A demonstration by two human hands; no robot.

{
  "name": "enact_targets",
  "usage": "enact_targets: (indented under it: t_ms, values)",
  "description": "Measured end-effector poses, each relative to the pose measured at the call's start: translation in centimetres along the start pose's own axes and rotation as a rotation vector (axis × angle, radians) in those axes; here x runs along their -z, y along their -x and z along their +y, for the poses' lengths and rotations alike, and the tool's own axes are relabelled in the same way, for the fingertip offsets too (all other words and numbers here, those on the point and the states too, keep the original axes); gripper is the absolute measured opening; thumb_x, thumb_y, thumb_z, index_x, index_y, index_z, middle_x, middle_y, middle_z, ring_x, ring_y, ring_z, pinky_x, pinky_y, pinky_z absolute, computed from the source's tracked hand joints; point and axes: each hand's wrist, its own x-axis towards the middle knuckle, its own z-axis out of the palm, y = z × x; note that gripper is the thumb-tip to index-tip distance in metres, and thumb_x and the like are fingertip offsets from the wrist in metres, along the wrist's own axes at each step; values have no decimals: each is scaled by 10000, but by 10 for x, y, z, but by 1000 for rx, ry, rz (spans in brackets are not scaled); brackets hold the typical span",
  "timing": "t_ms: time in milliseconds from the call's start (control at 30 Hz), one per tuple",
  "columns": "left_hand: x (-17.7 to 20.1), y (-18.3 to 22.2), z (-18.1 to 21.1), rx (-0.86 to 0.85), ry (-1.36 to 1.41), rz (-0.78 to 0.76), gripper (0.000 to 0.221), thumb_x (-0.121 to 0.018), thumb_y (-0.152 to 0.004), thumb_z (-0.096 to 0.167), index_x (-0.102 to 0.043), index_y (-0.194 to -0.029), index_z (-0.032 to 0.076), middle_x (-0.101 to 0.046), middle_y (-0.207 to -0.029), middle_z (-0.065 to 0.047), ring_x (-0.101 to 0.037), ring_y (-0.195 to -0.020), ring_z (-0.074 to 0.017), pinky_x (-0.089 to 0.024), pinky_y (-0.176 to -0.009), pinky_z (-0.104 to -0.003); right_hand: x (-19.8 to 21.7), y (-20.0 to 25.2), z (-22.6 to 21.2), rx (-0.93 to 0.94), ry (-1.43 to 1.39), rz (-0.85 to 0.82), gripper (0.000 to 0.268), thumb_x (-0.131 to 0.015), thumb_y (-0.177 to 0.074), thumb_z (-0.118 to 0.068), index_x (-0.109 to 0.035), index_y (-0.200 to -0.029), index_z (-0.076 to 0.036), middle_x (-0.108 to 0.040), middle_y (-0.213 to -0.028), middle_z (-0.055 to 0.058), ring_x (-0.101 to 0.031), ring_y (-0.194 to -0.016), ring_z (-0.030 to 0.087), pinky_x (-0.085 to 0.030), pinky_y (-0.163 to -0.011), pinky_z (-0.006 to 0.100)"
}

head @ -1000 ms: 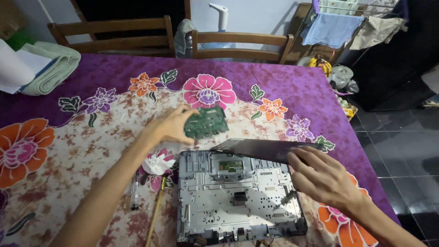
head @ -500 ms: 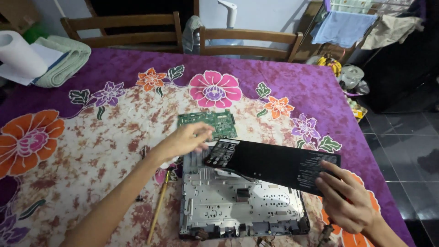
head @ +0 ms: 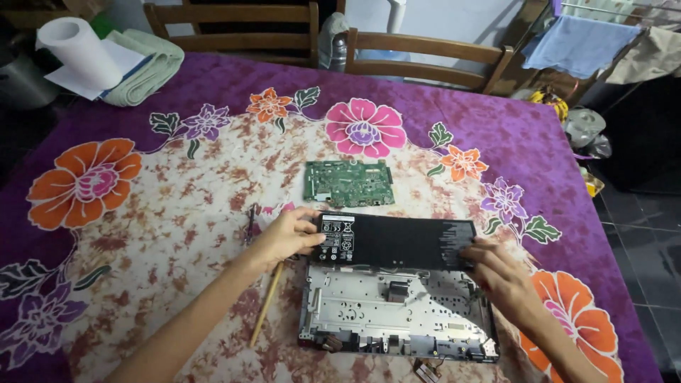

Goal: Disassembling and reassembling internal components of a laptop, including the battery and motherboard, using a screwdriver.

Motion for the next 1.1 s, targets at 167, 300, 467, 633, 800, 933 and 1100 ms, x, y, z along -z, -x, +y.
enact_targets:
  t_ms: [167,300,467,633,800,933,1100]
  values:
    - [-4,10,5,-53,-110,18,558,-735,-876,99,-535,-1397,96,-653,-1298,-186,-760,-942,-246,-668,-837,-286,-14,35,11,-113,17,-198,213,-572,-802,137,-496,-861,-54,-624,-1257,131,-546,-1314,392,-526,-988,468]
    - [-7,10,2,-155,-202,55,505,-778,-845,94,-589,-1312,68,-693,-1203,-159,-773,-876,-230,-679,-776,-287,-19,49,21,-182,15,-281,397,-534,-578,213,-511,-864,-62,-585,-1291,143,-485,-1357,399,-503,-983,488]
    - [-8,10,4,-163,-173,71,474,-771,-851,88,-592,-1289,68,-701,-1166,-167,-769,-895,-247,-695,-771,-311,-19,48,21,-237,-34,-297,472,-488,-590,206,-501,-983,-53,-565,-1288,134,-512,-1252,365,-475,-941,453]
    - [-12,10,3,-190,-188,97,365,-745,-888,73,-623,-1232,65,-739,-1116,-170,-799,-834,-249,-707,-740,-291,-8,30,11,-288,-59,-212,207,-521,-867,134,-564,-946,-51,-639,-1141,84,-631,-1046,253,-485,-893,361]
    - [-15,1,7,-217,-184,122,444,-728,-889,4,-628,-1315,80,-751,-1089,-156,-782,-873,-231,-708,-756,-280,-9,17,16,-337,20,-237,498,-831,-792,-326,-417,-876,-63,-568,-1198,136,-557,-925,260,-471,-783,383]
    - [-16,5,11,-198,-198,140,427,-711,-904,6,-625,-1316,82,-749,-1094,-160,-783,-902,-238,-707,-794,-291,-13,7,16,-515,-150,-358,697,-853,-726,-442,-484,-1148,-29,-495,-1349,123,-596,-1046,230,-567,-891,371]
    - [-17,9,13,-202,-236,154,400,-697,-922,-15,-615,-1299,94,-744,-1015,-131,-770,-860,-203,-699,-760,-250,-15,3,20,-364,-107,-315,779,-851,-702,-523,-486,-1178,-26,-508,-1287,132,-530,-1074,248,-489,-886,350]
